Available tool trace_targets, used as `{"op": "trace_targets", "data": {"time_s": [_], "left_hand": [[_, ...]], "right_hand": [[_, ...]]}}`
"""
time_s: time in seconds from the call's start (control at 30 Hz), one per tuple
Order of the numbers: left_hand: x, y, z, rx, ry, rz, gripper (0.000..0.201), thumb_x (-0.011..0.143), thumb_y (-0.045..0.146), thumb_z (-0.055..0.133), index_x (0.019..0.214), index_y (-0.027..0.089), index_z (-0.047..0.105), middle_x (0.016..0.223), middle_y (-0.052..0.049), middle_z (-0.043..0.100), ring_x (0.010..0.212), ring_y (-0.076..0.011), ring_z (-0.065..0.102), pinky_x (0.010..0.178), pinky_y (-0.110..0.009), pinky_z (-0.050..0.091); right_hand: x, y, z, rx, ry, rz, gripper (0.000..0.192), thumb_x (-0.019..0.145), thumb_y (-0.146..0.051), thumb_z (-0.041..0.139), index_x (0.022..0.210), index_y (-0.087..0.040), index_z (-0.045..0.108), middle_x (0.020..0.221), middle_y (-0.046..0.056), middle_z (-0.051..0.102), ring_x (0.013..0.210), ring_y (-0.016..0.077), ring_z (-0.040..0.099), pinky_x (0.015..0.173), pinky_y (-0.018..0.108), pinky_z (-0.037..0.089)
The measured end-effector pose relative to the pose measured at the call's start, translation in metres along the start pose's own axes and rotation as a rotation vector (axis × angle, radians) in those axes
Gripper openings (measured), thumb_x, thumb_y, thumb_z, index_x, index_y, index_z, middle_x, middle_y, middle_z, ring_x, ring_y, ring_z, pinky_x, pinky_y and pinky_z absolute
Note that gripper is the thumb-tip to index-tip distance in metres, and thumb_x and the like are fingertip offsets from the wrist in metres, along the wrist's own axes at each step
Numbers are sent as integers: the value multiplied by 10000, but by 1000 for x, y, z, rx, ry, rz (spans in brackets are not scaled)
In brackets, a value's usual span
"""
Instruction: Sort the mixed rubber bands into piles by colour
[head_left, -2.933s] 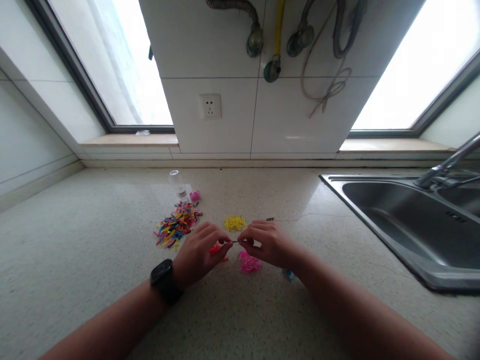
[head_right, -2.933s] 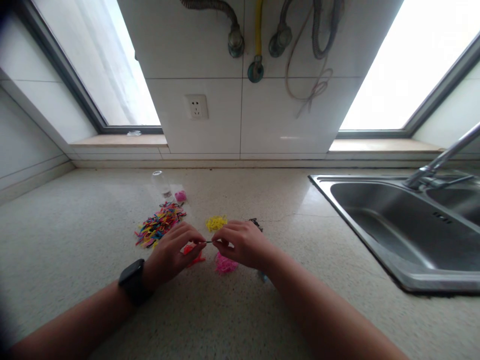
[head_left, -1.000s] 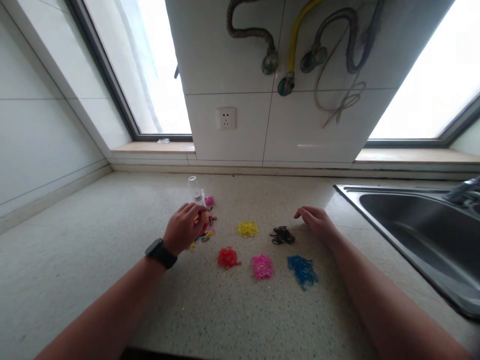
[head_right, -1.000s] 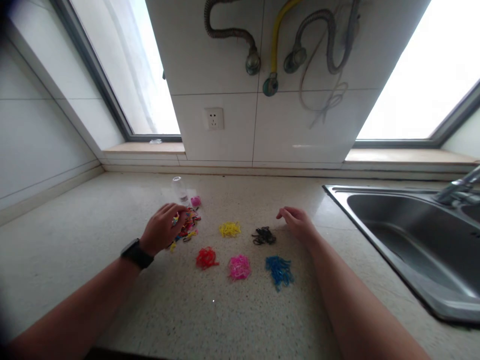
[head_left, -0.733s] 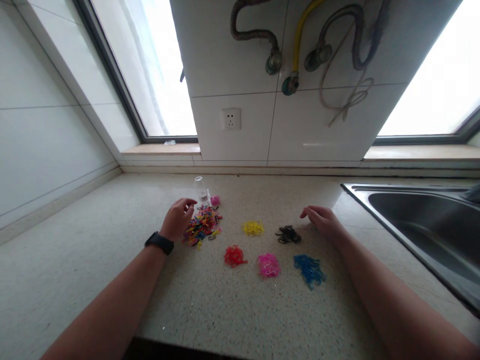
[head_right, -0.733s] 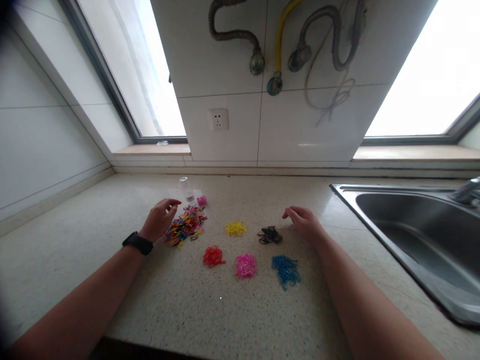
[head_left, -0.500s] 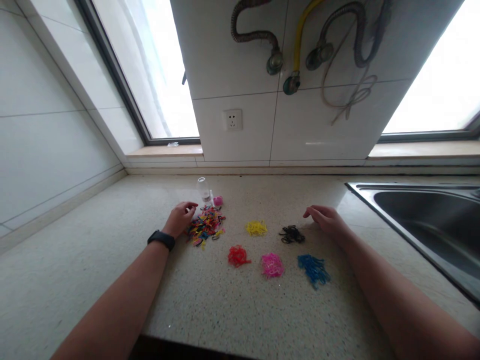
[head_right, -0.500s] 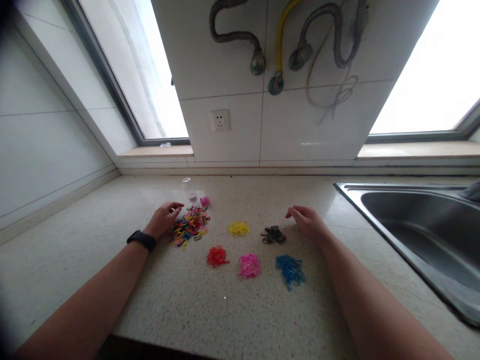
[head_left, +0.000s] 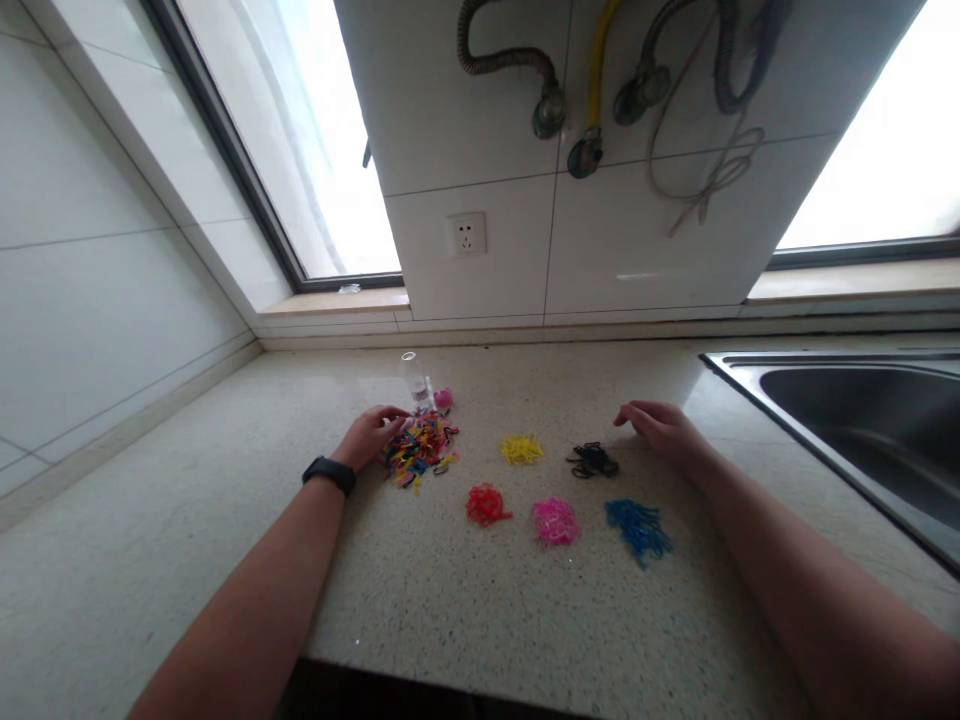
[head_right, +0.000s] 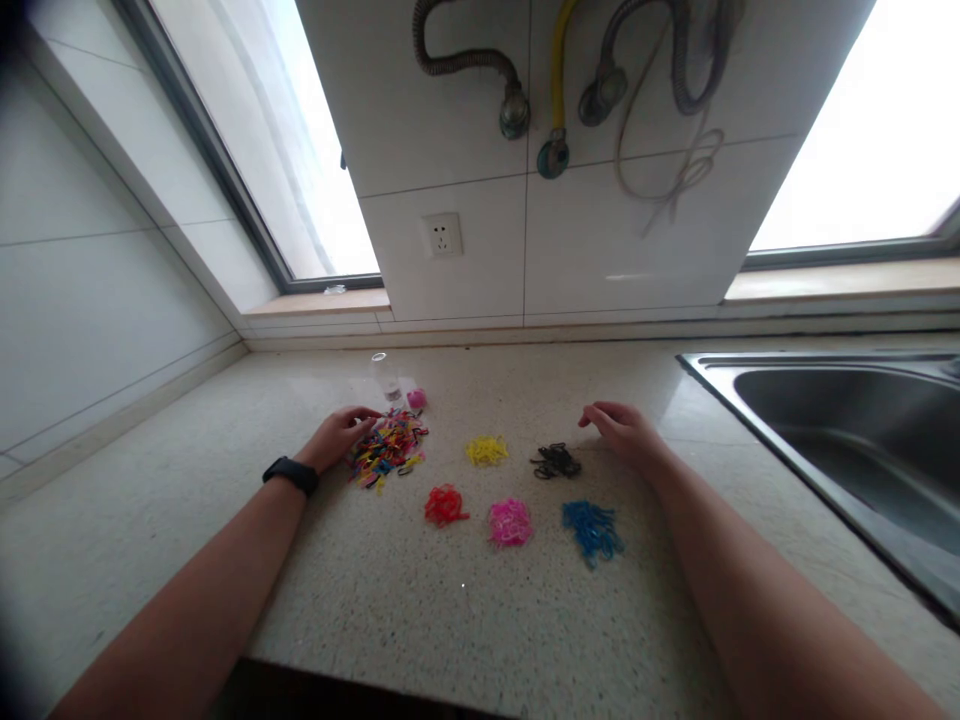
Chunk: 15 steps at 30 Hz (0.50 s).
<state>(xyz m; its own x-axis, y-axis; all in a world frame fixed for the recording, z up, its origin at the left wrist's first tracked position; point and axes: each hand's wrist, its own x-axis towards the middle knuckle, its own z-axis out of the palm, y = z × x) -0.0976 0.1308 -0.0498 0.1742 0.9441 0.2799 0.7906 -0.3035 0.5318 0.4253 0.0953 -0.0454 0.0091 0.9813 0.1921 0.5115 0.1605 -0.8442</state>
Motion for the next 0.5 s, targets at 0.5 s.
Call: {"op": "trace_targets", "data": {"time_s": [0.5], "left_hand": [[1, 5, 5, 13, -48, 18, 332, 855, 462, 580, 1024, 240, 759, 928, -57, 628, 820, -196, 609, 765, -300, 473]], "right_hand": [[2, -2, 0, 15, -2, 13, 467, 836, -595, 514, 776, -169, 696, 501, -49, 329, 468, 118, 286, 469, 288, 207]]}}
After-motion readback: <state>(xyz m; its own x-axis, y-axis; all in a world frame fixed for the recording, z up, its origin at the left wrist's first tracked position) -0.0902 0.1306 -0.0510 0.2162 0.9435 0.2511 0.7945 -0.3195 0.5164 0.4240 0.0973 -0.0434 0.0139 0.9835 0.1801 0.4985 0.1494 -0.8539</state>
